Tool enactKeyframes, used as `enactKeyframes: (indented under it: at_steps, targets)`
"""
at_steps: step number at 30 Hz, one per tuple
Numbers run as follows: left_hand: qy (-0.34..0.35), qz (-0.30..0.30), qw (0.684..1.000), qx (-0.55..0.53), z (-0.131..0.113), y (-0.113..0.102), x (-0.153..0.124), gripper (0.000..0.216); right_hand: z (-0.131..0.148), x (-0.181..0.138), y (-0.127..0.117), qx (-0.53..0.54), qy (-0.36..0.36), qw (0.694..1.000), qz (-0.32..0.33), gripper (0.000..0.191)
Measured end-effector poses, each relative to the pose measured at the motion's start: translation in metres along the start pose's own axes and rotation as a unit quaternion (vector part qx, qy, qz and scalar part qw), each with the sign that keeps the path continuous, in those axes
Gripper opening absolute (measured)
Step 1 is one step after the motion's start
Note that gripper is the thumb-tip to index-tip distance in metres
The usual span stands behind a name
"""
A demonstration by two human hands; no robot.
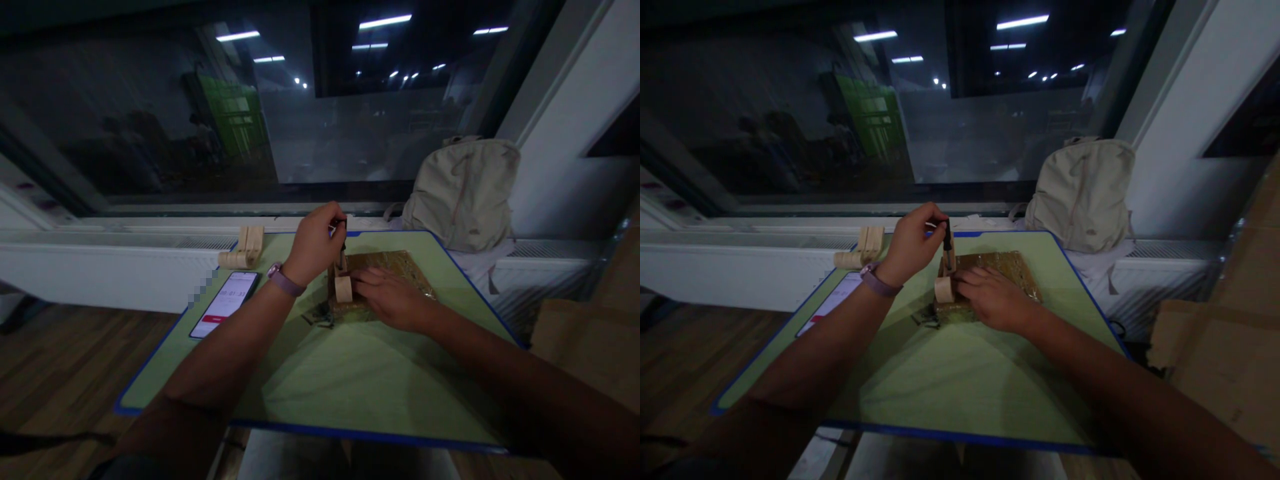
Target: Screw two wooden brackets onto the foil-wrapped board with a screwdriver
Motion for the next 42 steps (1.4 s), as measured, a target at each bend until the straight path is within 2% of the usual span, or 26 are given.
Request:
enactKeyframes:
  at_steps: [7, 13, 15, 20, 23, 36, 40, 42]
  targets:
    - [-0.025, -0.021, 0.999, -0.012, 0.008, 0.001, -0.002, 0.014, 0.0, 0.0, 0.002, 0.002, -0.002, 1.0, -0.001, 0.039]
    - [-0.031, 0.01, 0.998, -0.046, 0.012, 0.005, -0.001, 0.011, -0.001, 0.0, 0.001, 0.009, 0.002, 1.0, -0.002, 0.038]
    - [-0.021, 0.015, 0.999, -0.034, 0.01, 0.005, 0.0, 0.007, 0.0, 0.0, 0.0, 0.006, 0.001, 1.0, -0.003, 0.038]
    - [0.015, -0.019, 0.999, 0.027, 0.0, -0.002, 0.0, 0.008, 0.002, 0.001, -0.001, 0.002, 0.006, 1.0, 0.007, 0.036]
    - [0.017, -0.004, 0.999, 0.026, -0.003, -0.001, -0.001, 0.008, 0.001, 0.001, 0.0, 0.006, 0.008, 1.0, 0.009, 0.035]
    - [-0.036, 0.002, 0.999, -0.006, 0.01, 0.004, -0.004, 0.01, 0.001, 0.0, 0.0, 0.009, 0.0, 1.0, -0.003, 0.04]
    - [-0.002, 0.024, 1.0, 0.01, 0.0, 0.004, -0.003, 0.007, 0.0, 0.0, 0.001, -0.002, 0.003, 1.0, 0.004, 0.035]
    - [0.025, 0.017, 0.999, 0.033, -0.006, 0.001, -0.002, 0.01, 0.0, 0.0, 0.001, 0.002, 0.003, 1.0, 0.001, 0.036]
Point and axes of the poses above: each hand's wrist, its own x-axis towards the middle knuckle, its own y-axis out of the palm, z = x × y, the point moved 9 cm from there along x, towards the middle knuckle, and after that the axes turned 2 degrees about -x, right-handed, at the moved point
